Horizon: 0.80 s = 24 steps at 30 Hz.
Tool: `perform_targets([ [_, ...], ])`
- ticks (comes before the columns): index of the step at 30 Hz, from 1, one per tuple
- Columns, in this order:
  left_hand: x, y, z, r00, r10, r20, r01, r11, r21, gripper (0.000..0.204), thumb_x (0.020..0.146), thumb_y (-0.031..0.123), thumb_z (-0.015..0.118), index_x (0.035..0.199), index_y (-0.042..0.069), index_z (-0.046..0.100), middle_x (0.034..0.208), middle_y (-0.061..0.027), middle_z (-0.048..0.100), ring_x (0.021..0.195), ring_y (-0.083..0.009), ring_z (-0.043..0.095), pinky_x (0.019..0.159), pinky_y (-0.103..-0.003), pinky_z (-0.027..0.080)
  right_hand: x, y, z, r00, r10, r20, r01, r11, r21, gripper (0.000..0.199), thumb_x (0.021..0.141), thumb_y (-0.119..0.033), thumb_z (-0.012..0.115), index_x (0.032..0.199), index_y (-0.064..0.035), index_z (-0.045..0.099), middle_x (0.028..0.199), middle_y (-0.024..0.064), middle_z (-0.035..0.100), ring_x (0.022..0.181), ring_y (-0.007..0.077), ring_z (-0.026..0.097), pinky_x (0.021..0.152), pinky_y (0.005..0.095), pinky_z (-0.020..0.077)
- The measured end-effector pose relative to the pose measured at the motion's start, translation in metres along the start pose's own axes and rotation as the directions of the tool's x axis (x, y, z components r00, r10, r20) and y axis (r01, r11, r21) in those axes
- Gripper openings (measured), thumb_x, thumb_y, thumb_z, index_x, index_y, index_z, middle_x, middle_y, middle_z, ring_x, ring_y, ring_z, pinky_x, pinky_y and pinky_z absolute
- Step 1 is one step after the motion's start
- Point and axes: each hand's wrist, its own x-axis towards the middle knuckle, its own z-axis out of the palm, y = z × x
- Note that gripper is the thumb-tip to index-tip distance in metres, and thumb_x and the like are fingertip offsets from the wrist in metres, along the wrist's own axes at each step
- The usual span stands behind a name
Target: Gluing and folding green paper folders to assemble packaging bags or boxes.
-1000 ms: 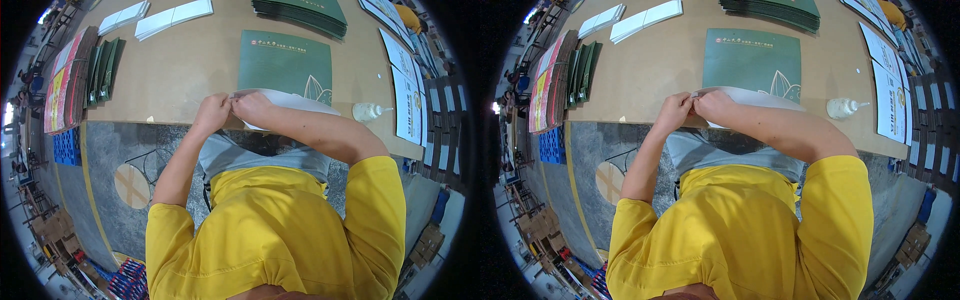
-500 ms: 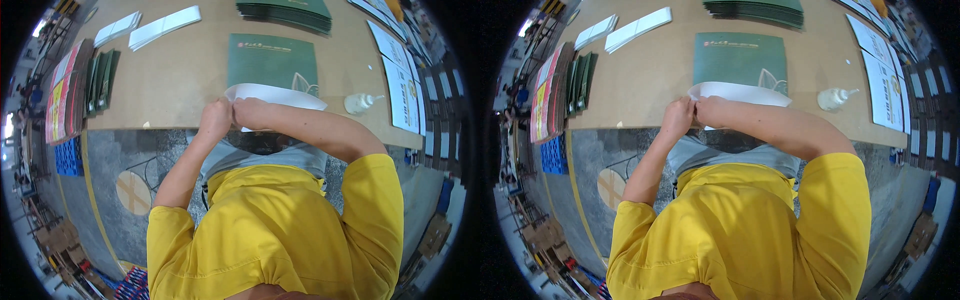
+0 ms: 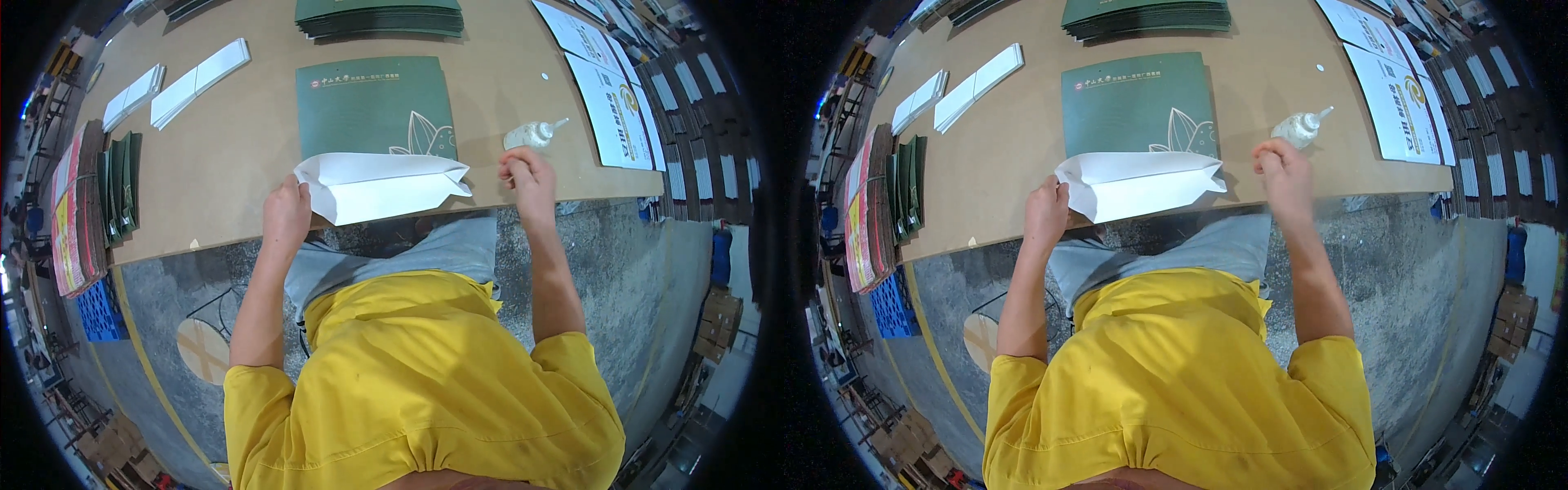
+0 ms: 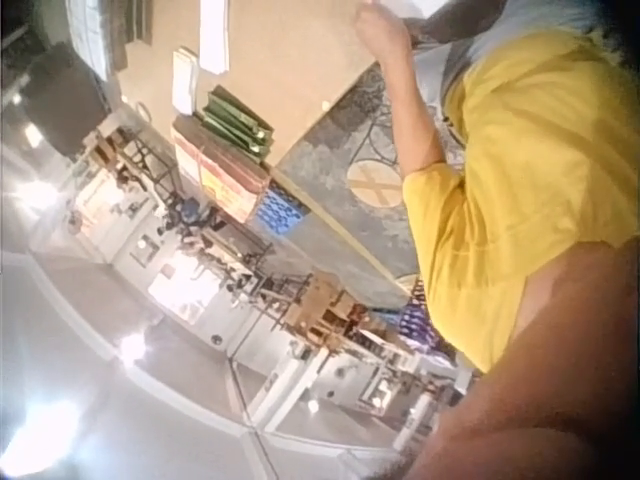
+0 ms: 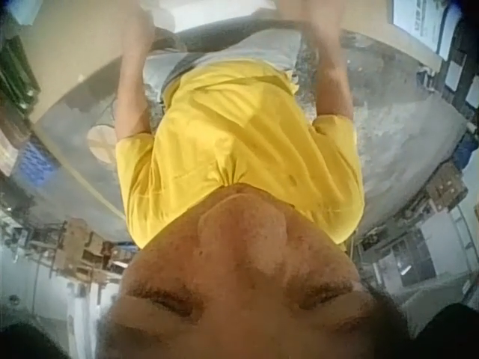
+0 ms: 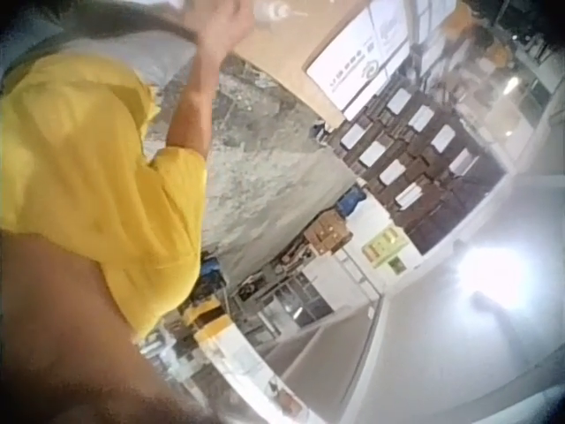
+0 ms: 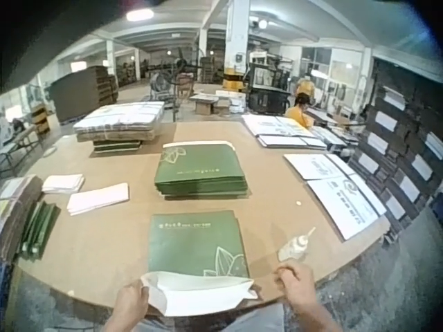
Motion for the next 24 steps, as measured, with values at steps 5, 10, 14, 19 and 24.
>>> perform_targets([
  [5, -0.003, 0.001, -0.001, 0.995, 0.068, -0.071, -0.063, 0.996, 0.070, 0.018, 0.087, 0.010, 0.053, 0.078, -0.005, 0.052, 0.068, -0.0274, 0.060, 0.067, -0.0441, 0.060, 0.061, -0.050, 0.047, 0.009, 0.056, 0.017, 0.925, 0.035, 0.378, -0.082, 0.991, 0.109, 0.022, 0.087, -0.011, 0.054, 0.100, 0.0032, 0.065, 0.085, 0.0037, 0.062, 0.083, 0.0107, 0.056, 0.072, 0.0218, 0.0428],
  [10, 0.000, -0.008, 0.000, 0.999, -0.047, -0.005, 0.047, 0.999, -0.019, 0.016, 0.085, 0.008, 0.052, 0.075, -0.004, 0.053, 0.067, -0.0276, 0.059, 0.067, -0.0433, 0.060, 0.061, -0.051, 0.047, 0.013, 0.073, 0.025, 0.934, -0.129, 0.334, 0.108, 0.991, 0.080, 0.025, 0.085, -0.018, 0.057, 0.096, 0.0035, 0.065, 0.090, 0.0075, 0.063, 0.084, 0.0177, 0.056, 0.076, 0.0279, 0.0434],
  [14, 0.002, -0.006, -0.003, 0.998, -0.060, 0.000, 0.060, 0.998, -0.007, 0.015, 0.084, 0.008, 0.052, 0.074, -0.004, 0.053, 0.067, -0.0277, 0.058, 0.066, -0.0436, 0.060, 0.060, -0.051, 0.047, 0.013, 0.051, 0.031, 0.905, -0.189, 0.382, 0.273, 0.946, -0.177, 0.031, 0.083, -0.028, 0.060, 0.085, 0.0022, 0.066, 0.086, 0.0129, 0.062, 0.086, 0.0271, 0.056, 0.075, 0.0373, 0.0429],
  [19, -0.019, 0.063, -0.022, 0.924, 0.201, -0.324, -0.195, 0.979, 0.052, 0.013, 0.084, 0.013, 0.055, 0.083, 0.000, 0.057, 0.077, -0.0208, 0.061, 0.073, -0.0398, 0.060, 0.063, -0.046, 0.049, 0.019, 0.066, 0.046, 0.955, -0.159, 0.252, 0.251, 0.885, -0.392, 0.030, 0.085, -0.024, 0.060, 0.096, 0.0023, 0.066, 0.079, 0.0149, 0.062, 0.074, 0.0181, 0.058, 0.066, 0.0299, 0.0444],
  [24, 0.004, 0.119, 0.071, 0.798, 0.601, 0.042, -0.586, 0.791, -0.176, 0.013, 0.081, 0.011, 0.057, 0.091, 0.004, 0.059, 0.082, -0.0139, 0.063, 0.077, -0.0326, 0.063, 0.068, -0.043, 0.051, 0.021, 0.055, 0.046, 0.952, -0.009, 0.305, 0.101, 0.953, -0.287, 0.030, 0.085, -0.025, 0.060, 0.094, 0.0032, 0.066, 0.076, 0.0110, 0.066, 0.066, 0.0159, 0.059, 0.060, 0.0295, 0.0456],
])
